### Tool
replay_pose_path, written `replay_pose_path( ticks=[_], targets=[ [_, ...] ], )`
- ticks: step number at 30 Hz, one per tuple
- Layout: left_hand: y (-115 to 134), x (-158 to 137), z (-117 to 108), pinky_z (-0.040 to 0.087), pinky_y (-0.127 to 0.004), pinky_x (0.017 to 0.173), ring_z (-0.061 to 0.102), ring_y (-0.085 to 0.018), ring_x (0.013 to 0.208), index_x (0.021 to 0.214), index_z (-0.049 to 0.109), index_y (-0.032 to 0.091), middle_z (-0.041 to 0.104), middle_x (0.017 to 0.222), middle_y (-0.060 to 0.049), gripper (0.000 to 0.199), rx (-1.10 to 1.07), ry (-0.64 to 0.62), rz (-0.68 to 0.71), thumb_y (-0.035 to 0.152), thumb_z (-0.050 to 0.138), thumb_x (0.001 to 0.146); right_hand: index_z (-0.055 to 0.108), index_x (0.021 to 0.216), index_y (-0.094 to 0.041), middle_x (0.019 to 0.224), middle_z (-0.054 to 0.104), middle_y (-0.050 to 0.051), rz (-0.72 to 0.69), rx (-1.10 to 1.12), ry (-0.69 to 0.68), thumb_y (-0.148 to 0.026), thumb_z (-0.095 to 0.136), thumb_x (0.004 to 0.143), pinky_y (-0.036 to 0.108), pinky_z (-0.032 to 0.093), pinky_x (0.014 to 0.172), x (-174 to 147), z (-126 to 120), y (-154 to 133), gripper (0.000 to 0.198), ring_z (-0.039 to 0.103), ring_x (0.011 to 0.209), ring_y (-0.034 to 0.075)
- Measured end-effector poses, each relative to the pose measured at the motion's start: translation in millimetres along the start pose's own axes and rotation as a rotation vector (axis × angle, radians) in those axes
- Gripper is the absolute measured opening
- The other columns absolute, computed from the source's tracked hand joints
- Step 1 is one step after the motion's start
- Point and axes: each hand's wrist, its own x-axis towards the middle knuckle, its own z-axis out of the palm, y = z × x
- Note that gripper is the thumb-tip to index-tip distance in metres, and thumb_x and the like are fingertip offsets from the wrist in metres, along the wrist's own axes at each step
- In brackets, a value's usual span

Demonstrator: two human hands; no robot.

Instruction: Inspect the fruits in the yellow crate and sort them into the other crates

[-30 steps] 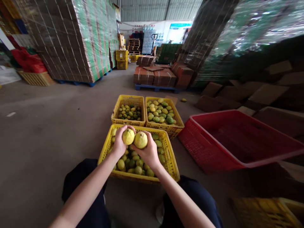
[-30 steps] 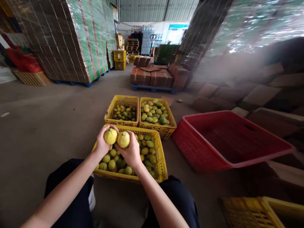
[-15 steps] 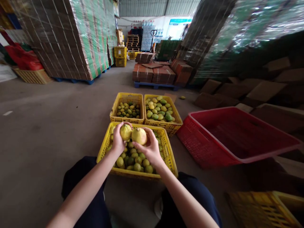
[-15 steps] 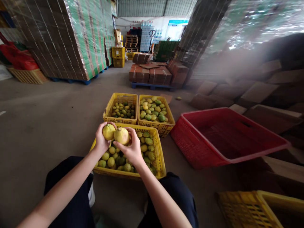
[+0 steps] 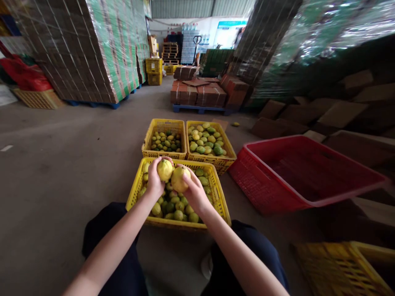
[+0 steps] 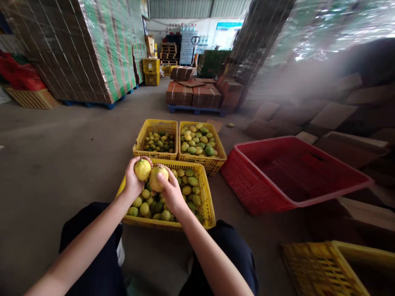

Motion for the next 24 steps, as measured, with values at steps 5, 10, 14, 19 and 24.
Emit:
replay_pose_path(
  ticks=[5,10,14,19,24],
  targets=[
    [3,-5,-1,0.048,-0.023,0.065,0.063,-0.015,0.064,0.064,0.068,0.018,0.066,0.065,-0.003,0.024,-0.017,-0.058,0.065,0.034,0.058,0.078,0.063,0.126,-0.027,0.118,0.069,0.007,-0.164,-0.099,0.047,-0.06,0.069,0.081,0.038,0.058,0.085,6,-9,-2,0.056,0.066,0.105,0.027],
    [3,-9,-4,0.048,-0.025,0.069,0.064,-0.017,0.071,0.068,0.068,0.02,0.065,0.069,-0.003,0.018,0.041,-0.146,0.159,0.031,0.059,0.078,0.059,0.126,-0.026,0.119,0.067,0.007,-0.305,-0.246,0.104,-0.061,0.066,0.084,0.041,0.054,0.096,3,-7,2,0.055,0.064,0.108,0.026],
    [1,-10,-10,0.048,-0.027,0.077,0.064,-0.022,0.084,0.065,0.068,0.021,0.067,0.075,-0.005,0.019,0.141,-0.242,0.253,0.032,0.06,0.078,0.057,0.118,-0.026,0.108,0.068,0.005,-0.365,-0.333,0.164,-0.054,0.075,0.079,0.039,0.055,0.091,-3,-4,3,0.052,0.064,0.097,0.024],
    [3,-12,-14,0.048,-0.03,0.08,0.064,-0.025,0.091,0.063,0.068,0.022,0.069,0.079,-0.007,0.018,0.176,-0.273,0.242,0.03,0.06,0.077,0.057,0.118,-0.026,0.111,0.068,0.006,-0.442,-0.404,0.14,-0.048,0.076,0.08,0.041,0.054,0.094,-8,-5,1,0.048,0.065,0.101,0.025],
    [4,-13,-17,0.047,-0.031,0.08,0.064,-0.026,0.091,0.064,0.069,0.021,0.069,0.078,-0.007,0.019,0.181,-0.318,0.259,0.032,0.061,0.078,0.057,0.118,-0.026,0.112,0.067,0.007,-0.537,-0.48,0.123,-0.042,0.075,0.083,0.042,0.053,0.095,-12,-6,-1,0.043,0.065,0.101,0.025]
  ],
)
